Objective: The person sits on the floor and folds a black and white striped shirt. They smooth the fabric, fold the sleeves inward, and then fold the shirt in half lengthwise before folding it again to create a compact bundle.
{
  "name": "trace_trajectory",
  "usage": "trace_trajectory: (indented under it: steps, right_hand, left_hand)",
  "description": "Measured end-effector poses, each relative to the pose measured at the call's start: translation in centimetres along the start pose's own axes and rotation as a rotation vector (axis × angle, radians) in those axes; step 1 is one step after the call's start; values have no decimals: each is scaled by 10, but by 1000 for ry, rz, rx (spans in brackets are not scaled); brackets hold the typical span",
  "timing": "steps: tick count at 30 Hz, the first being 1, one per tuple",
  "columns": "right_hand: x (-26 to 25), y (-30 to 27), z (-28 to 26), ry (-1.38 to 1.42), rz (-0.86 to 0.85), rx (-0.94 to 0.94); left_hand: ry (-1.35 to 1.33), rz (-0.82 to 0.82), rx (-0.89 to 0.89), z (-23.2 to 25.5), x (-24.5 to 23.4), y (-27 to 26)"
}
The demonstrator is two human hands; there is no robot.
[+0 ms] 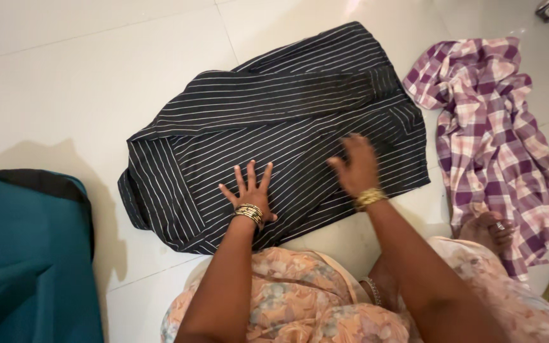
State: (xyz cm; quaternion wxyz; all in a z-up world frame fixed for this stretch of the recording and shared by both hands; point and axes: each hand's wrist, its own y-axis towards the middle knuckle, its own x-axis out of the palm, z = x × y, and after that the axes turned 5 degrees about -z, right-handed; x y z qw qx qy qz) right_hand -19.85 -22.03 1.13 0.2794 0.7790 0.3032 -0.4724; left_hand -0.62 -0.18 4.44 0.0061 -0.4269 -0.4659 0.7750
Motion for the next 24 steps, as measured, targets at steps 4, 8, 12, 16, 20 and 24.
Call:
trace_trajectory:
  steps: [4, 8, 12, 16, 20, 24]
  right_hand:
    - [42, 16, -74, -49, -337, -383]
    - [53, 35, -83, -74, -436, -384]
    - [14, 74, 11, -251, -461, 130]
    - [-33, 79, 120, -300, -299, 329]
    - [-24, 73, 140, -310, -223, 409]
    - [36, 46, 78, -194, -163, 193]
  left_hand:
    - [-40, -5, -102, 0, -10, -3]
    - [-75, -78, -120, 1, -18, -5]
    - [-107, -129, -114, 1, -25, -12]
    - [-104, -118, -63, 2, -30, -17]
    - [-113, -106, -41, 1, -31, -19]
    - [-120, -75, -36, -4, -28, -17]
